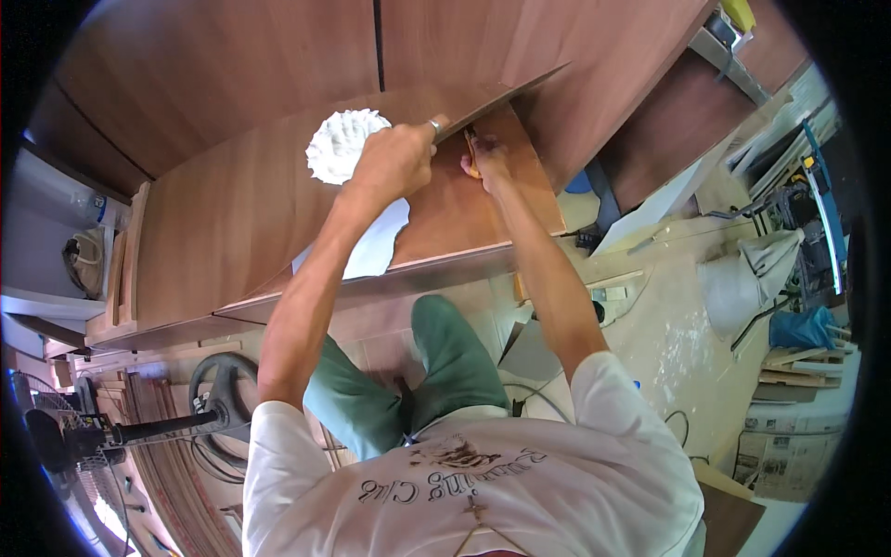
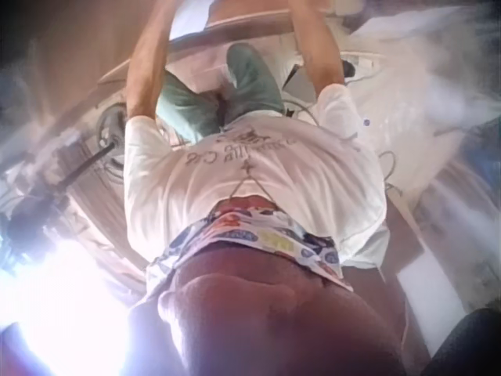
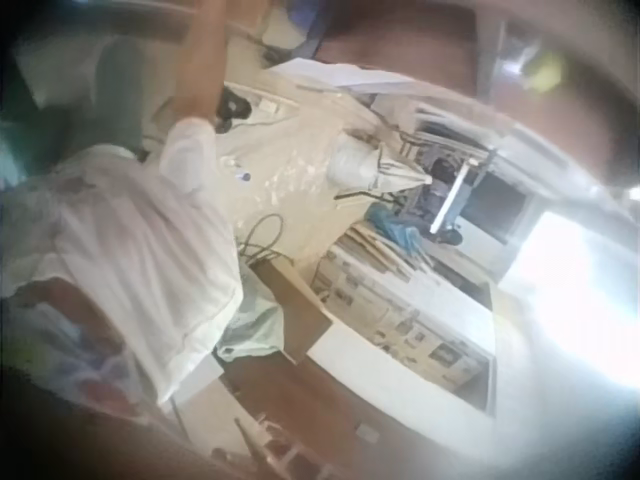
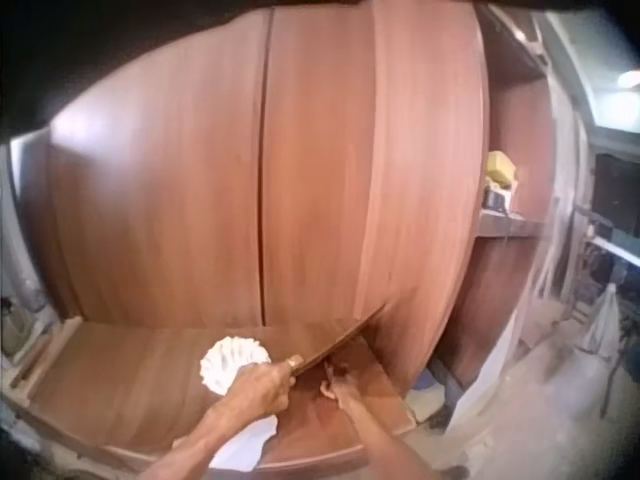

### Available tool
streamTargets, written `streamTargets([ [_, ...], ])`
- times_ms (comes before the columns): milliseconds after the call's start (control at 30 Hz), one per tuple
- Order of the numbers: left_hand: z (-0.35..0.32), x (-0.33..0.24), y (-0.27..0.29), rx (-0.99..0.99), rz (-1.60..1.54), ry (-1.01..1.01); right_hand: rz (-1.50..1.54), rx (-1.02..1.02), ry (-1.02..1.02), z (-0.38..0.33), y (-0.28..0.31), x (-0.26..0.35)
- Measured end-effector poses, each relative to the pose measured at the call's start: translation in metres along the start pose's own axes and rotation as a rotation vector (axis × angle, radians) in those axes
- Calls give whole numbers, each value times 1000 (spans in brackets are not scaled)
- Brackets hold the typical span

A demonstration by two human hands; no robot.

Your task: The person applies a wood veneer sheet to the top of a cabinet, wipes the surface with a cloth, and then trims the excess veneer along the edge with a scraper tool.

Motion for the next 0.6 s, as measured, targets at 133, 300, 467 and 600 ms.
streamTargets([
  [133, 19, -22, 5, -77, -57, -99, 135, 129, -32, 87, 8, 15],
  [300, 9, -2, 6, -4, -58, -16, -296, 308, 135, 12, -50, -20],
  [467, 1, 11, 5, -20, -58, -8, -304, 273, -55, -50, -31, 6],
  [600, 8, -2, 4, -59, -110, -73, -56, -24, 90, 19, 31, 32],
])
Point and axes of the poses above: each hand's wrist, its own z-axis towards the middle knuckle, its own y-axis out of the back of the hand, x = y × z, the point moved 3 cm from there along z, towards the middle knuckle, and after that the axes turned 2 degrees about y, right-handed, at the moved point
